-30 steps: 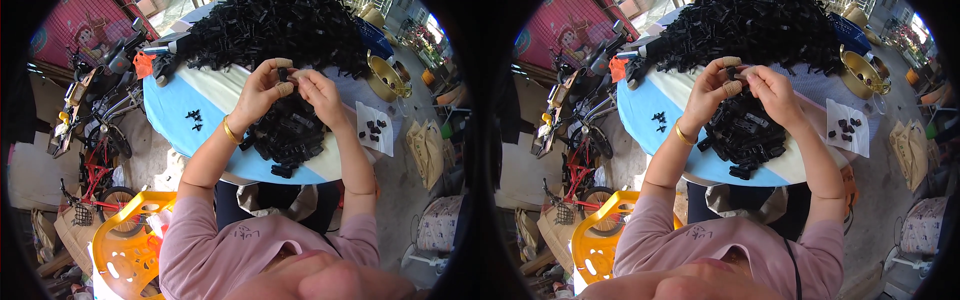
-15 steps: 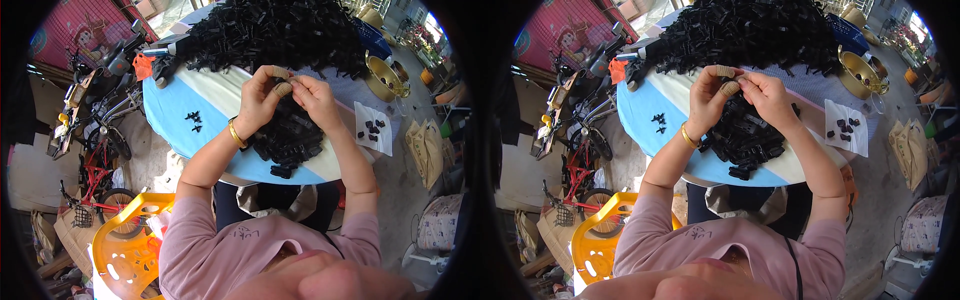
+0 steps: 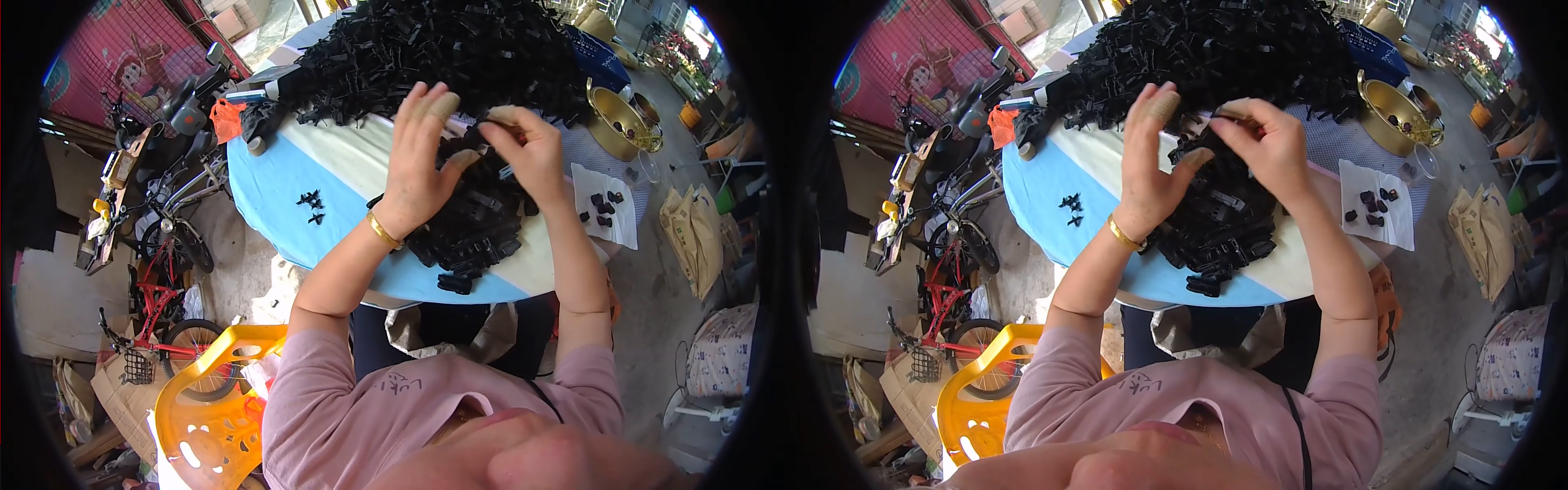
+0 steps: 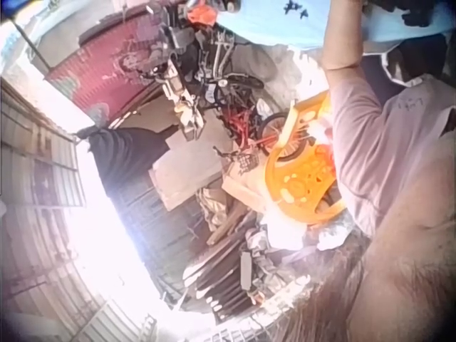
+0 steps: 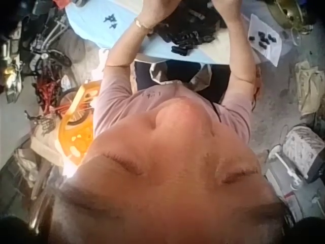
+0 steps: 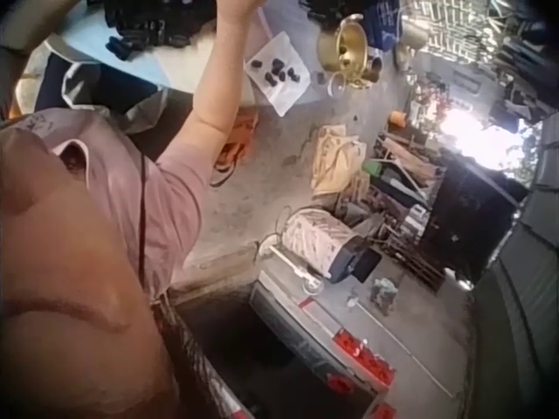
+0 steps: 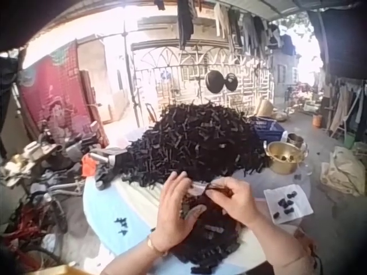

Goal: Assembling small black plastic components by hand at a workstation.

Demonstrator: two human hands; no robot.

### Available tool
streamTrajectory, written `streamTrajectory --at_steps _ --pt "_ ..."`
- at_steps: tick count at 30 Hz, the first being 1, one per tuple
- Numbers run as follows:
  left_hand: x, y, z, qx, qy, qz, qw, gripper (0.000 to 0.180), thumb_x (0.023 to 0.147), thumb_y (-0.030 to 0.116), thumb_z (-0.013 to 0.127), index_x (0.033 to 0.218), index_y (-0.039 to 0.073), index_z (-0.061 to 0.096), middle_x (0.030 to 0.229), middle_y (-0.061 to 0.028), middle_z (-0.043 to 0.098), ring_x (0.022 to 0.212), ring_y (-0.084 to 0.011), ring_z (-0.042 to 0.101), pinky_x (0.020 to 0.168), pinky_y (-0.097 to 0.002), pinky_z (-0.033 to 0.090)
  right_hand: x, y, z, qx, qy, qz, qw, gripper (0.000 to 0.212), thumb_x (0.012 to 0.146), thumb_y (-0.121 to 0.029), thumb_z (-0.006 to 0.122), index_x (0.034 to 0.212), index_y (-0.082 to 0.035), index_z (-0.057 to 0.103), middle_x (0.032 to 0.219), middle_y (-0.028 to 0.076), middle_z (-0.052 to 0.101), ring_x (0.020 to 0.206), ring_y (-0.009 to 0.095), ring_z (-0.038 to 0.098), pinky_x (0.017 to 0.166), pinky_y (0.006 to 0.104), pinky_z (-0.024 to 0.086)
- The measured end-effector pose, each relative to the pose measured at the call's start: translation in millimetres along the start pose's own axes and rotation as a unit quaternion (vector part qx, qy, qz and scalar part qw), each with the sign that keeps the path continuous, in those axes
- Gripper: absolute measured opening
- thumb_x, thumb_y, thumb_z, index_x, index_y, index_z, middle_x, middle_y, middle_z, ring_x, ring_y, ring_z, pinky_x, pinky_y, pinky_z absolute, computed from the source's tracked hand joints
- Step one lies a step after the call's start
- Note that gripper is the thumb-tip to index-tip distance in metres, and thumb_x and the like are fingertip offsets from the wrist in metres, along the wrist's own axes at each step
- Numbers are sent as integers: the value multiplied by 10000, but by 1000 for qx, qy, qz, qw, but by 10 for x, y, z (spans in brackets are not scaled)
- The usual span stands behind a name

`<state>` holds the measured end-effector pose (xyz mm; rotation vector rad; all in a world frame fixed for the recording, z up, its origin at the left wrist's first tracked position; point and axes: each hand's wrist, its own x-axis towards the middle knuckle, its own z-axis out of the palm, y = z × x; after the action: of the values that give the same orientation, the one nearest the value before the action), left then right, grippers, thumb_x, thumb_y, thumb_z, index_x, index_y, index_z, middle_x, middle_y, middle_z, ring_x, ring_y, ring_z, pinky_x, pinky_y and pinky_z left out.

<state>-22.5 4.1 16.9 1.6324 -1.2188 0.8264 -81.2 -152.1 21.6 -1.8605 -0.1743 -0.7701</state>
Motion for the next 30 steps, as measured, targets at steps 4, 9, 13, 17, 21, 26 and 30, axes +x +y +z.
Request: streamTrajectory --at_steps 4,9,13,17,21,26,30 --pt "-5 -159 -91 -413 -68 -285 862 518 703 65 705 1152 -12 458 1136 -122 520 1055 -265 518 887 -349 443 56 69 -169 88 -55 42 994 175 805 -88 626 950 6 599 825 9 615 735 54 555 662 178 449" --pt "-28 -230 -69 -666 -177 -363 627 274 741 98 692 939 12 524 910 -65 574 757 -169 599 732 -319 516 51 14 -112 135 -169 -2 976 159 810 -77 615 943 9 610 811 25 623 730 74 572 680 193 471" --pt "-64 -241 -62 -613 -218 -384 655 188 756 70 672 840 12 514 830 -71 584 773 -168 603 710 -291 510 45 -22 -94 149 -237 13 960 183 798 -73 617 956 16 594 858 35 613 785 88 560 725 201 450" --pt "-96 -211 -15 -534 -144 -341 760 165 770 48 656 827 14 505 857 -74 585 804 -162 606 727 -294 508 39 -48 -44 127 -217 29 967 170 827 -89 584 966 10 595 863 39 615 795 87 562 737 203 453" --pt "-104 -199 56 -487 -67 -333 805 151 772 -1 637 809 13 492 899 -78 579 836 -157 603 763 -286 501 -24 -17 -16 52 -107 21 993 138 873 -110 513 905 -1 591 751 -4 559 664 60 503 599 191 415" --pt "-90 -112 20 -315 -51 -291 902 264 757 -45 634 995 -33 521 971 -69 576 881 -138 584 796 -254 493 -46 -91 56 -43 -120 -13 992 135 877 -116 505 842 -4 572 602 -6 469 554 52 430 504 199 345" --pt "-150 -135 51 -364 -38 -297 882 336 741 -47 651 1052 -41 524 983 -56 579 870 -121 573 782 -241 490 -49 -138 61 -43 -122 -10 992 133 875 -111 506 826 -3 568 594 -8 467 546 55 427 501 200 344"
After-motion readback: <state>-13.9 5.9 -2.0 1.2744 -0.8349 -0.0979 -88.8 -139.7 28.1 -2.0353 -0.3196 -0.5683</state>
